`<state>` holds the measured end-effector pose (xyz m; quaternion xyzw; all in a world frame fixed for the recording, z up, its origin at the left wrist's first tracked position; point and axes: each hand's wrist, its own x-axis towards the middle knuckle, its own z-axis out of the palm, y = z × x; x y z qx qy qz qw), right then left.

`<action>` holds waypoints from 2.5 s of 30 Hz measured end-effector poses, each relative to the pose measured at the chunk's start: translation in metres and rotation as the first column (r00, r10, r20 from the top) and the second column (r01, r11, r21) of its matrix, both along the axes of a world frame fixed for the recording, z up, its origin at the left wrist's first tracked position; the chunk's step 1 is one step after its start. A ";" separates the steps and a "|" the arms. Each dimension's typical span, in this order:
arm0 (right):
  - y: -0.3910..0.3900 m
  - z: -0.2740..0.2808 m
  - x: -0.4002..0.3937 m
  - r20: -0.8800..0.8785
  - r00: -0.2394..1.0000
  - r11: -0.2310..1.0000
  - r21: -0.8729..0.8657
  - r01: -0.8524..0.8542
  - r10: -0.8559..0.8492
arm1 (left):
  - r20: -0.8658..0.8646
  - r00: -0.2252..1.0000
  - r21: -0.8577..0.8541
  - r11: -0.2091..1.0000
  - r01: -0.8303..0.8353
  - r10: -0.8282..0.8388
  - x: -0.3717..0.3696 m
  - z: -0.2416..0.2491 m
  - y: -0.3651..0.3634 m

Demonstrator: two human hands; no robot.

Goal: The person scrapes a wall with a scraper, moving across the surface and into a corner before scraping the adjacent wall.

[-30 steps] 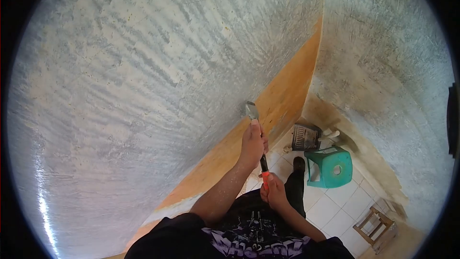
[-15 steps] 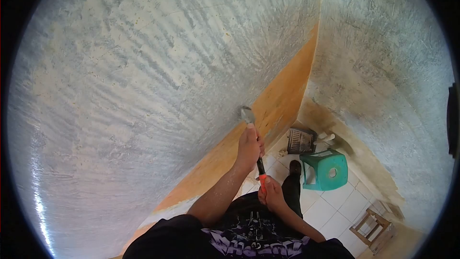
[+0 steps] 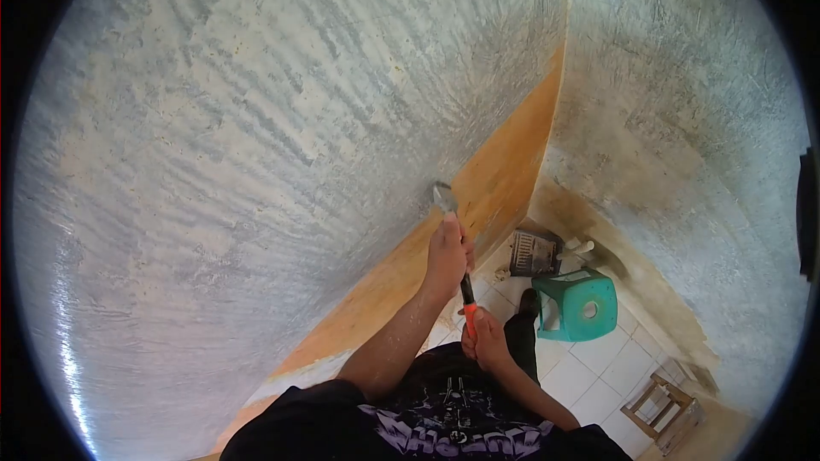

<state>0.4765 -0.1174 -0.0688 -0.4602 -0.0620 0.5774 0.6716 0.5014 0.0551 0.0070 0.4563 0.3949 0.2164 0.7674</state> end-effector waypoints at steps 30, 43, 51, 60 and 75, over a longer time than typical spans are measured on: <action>0.002 0.006 0.037 -0.038 0.999 1.000 0.014 -0.011 0.011 | -0.036 0.999 0.111 0.994 -0.006 0.010 0.041 -0.002 0.002; -0.001 0.009 0.059 -0.093 0.995 0.999 0.009 -0.034 0.035 | -0.039 0.999 0.119 0.992 0.033 -0.028 0.066 -0.008 0.005; -0.002 -0.005 0.073 -0.033 0.994 0.994 0.023 -0.105 0.106 | -0.036 0.999 0.083 0.996 -0.026 0.029 0.068 -0.002 -0.001; -0.005 0.002 0.067 0.049 0.999 0.999 0.035 0.023 -0.025 | 0.002 1.000 0.079 0.997 -0.012 0.012 0.066 -0.006 0.001; 0.001 0.006 0.095 0.047 0.999 0.999 0.032 -0.020 0.018 | -0.057 0.996 0.117 0.992 -0.055 0.062 0.101 0.000 0.002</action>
